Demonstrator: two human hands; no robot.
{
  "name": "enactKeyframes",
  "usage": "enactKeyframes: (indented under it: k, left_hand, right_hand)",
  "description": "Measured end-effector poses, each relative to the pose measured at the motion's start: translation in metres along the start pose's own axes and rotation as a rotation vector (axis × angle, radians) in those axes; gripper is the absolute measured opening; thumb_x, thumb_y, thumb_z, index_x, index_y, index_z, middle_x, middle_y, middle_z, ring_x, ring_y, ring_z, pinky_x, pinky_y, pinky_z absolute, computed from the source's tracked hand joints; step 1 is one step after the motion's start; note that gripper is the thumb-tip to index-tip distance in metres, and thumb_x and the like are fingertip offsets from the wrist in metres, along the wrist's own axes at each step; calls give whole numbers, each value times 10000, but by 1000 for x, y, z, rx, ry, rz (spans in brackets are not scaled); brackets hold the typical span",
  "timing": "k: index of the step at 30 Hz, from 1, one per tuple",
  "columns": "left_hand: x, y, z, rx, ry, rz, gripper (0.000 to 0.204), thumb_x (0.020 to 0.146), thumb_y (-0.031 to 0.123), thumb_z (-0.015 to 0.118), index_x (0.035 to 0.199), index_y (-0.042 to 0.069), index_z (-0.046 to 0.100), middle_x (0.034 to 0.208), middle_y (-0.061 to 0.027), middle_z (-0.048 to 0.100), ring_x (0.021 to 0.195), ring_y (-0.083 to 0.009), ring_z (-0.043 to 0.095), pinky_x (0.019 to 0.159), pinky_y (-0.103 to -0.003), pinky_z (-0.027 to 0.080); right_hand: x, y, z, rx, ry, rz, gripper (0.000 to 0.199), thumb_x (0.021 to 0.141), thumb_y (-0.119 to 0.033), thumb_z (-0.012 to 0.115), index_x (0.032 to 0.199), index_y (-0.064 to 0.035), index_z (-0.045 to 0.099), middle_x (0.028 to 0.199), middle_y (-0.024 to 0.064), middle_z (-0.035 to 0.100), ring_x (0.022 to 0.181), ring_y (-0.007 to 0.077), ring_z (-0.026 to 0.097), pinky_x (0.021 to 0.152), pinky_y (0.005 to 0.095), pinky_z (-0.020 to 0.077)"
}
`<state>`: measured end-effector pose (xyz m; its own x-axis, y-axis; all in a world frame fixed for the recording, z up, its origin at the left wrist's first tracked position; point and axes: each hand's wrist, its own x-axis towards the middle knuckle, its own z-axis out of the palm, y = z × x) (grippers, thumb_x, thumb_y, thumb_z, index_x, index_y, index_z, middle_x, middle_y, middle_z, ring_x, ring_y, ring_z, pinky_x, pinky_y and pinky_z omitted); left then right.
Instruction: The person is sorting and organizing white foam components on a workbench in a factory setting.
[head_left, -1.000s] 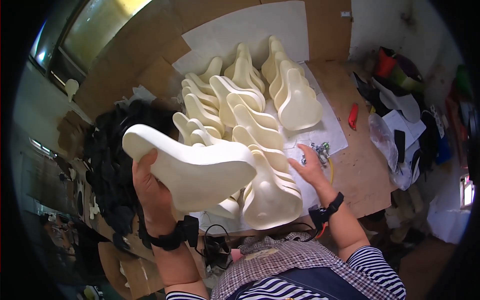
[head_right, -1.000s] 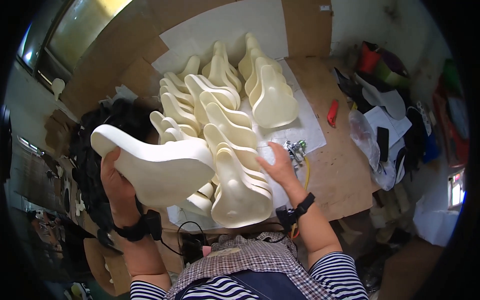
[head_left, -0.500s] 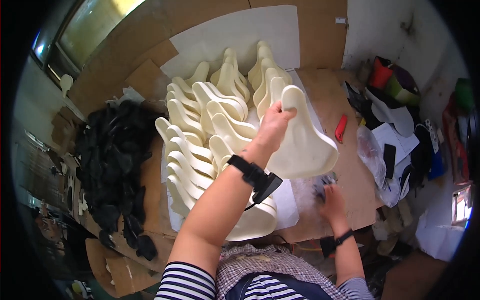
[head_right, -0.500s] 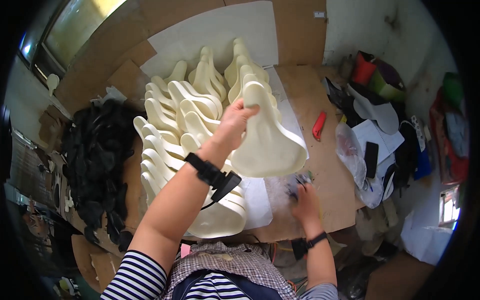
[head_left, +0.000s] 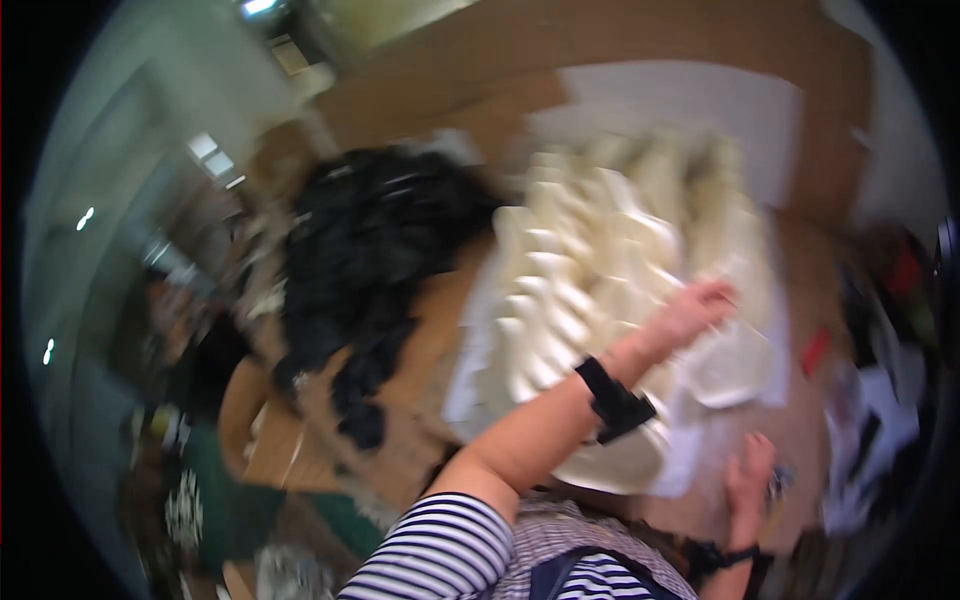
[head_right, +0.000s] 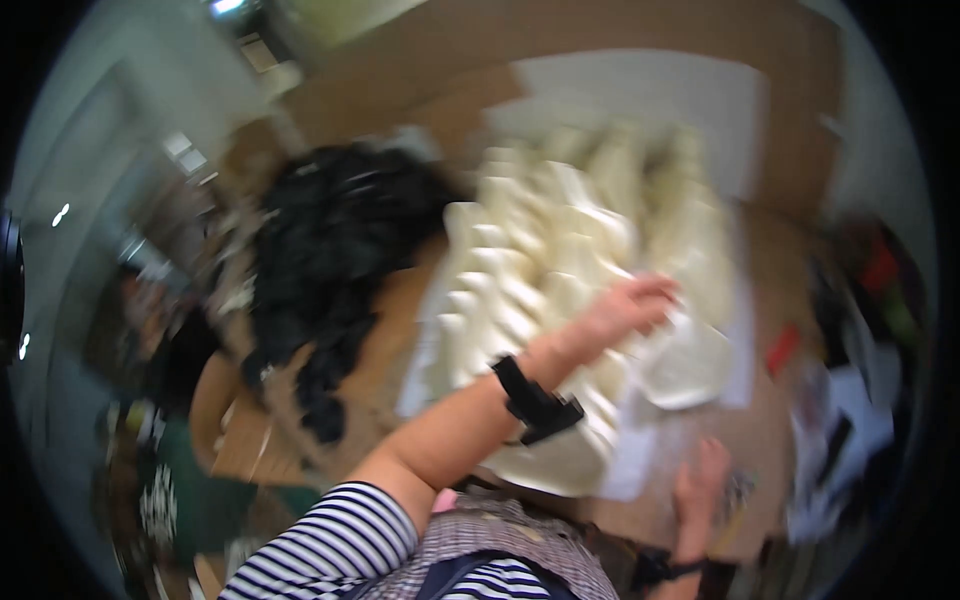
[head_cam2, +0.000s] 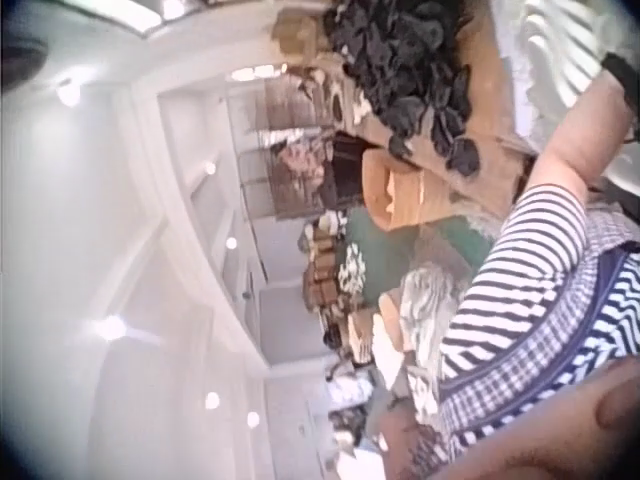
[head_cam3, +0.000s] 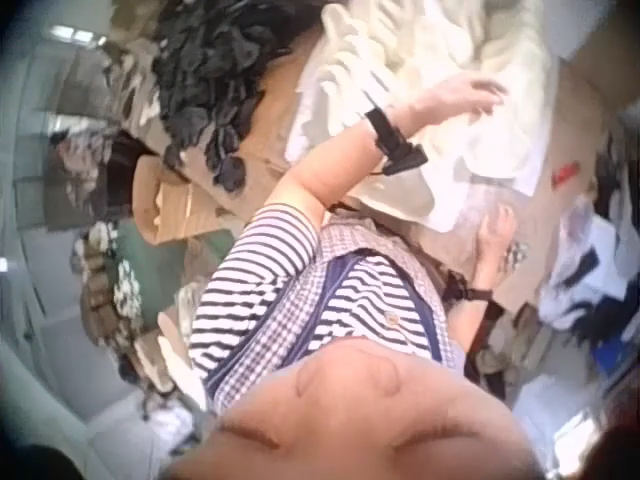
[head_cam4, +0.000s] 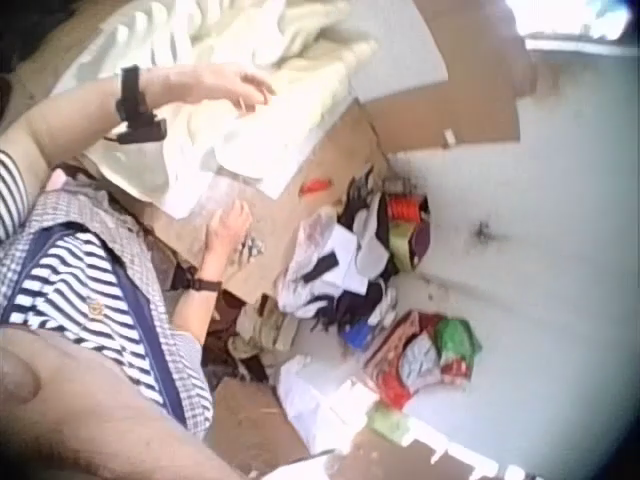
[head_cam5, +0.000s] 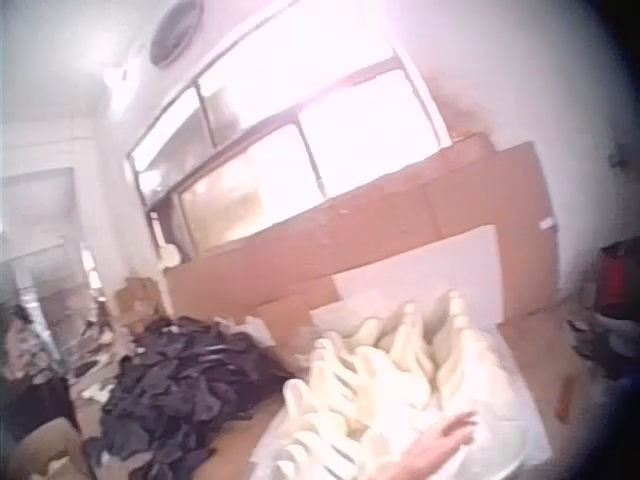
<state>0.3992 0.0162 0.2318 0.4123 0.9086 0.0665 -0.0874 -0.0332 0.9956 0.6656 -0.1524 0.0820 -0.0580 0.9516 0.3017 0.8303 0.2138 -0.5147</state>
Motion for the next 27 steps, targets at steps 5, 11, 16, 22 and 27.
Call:
enactKeyframes:
  k: [5,11,16,22,27]
  left_hand:
    - [-180,70,-57,-25,114,-52,362,930,161,575,1241,-19,526,1029,-57,607,879,-128,598,812,-270,491]
    - [-473,41,-128,-116,1108,-89,343,936,188,578,1235,24,541,1092,-87,630,922,-144,622,847,-276,499]
    - [-723,-66,-85,-391,1920,-200,299,909,216,605,1158,52,582,1034,-93,655,900,-182,643,771,-299,526]
    - [-907,-194,67,-761,2517,-170,291,848,206,613,1100,68,571,932,-89,641,746,-245,642,635,-342,522]
    - [-936,-265,174,-1103,2731,12,277,842,211,603,1075,69,559,967,-110,610,735,-270,632,613,-369,515]
  right_hand:
    - [51,-122,-13,441,-120,-46,310,759,-19,597,1066,25,588,973,168,626,907,308,618,818,374,494]
    - [27,-332,39,732,-668,-720,289,747,41,646,1033,6,614,763,79,629,672,170,604,653,290,491]
    - [-45,-477,87,600,-1098,-1094,288,723,-57,687,1001,-13,624,779,124,633,694,272,639,636,352,519]
    - [-145,-619,144,497,-1429,-1567,306,774,-175,674,1033,-22,617,799,144,647,740,323,640,664,393,518]
    - [-256,-725,199,536,-1593,-1949,314,808,-226,649,1065,-53,605,798,131,637,753,323,643,661,411,511]
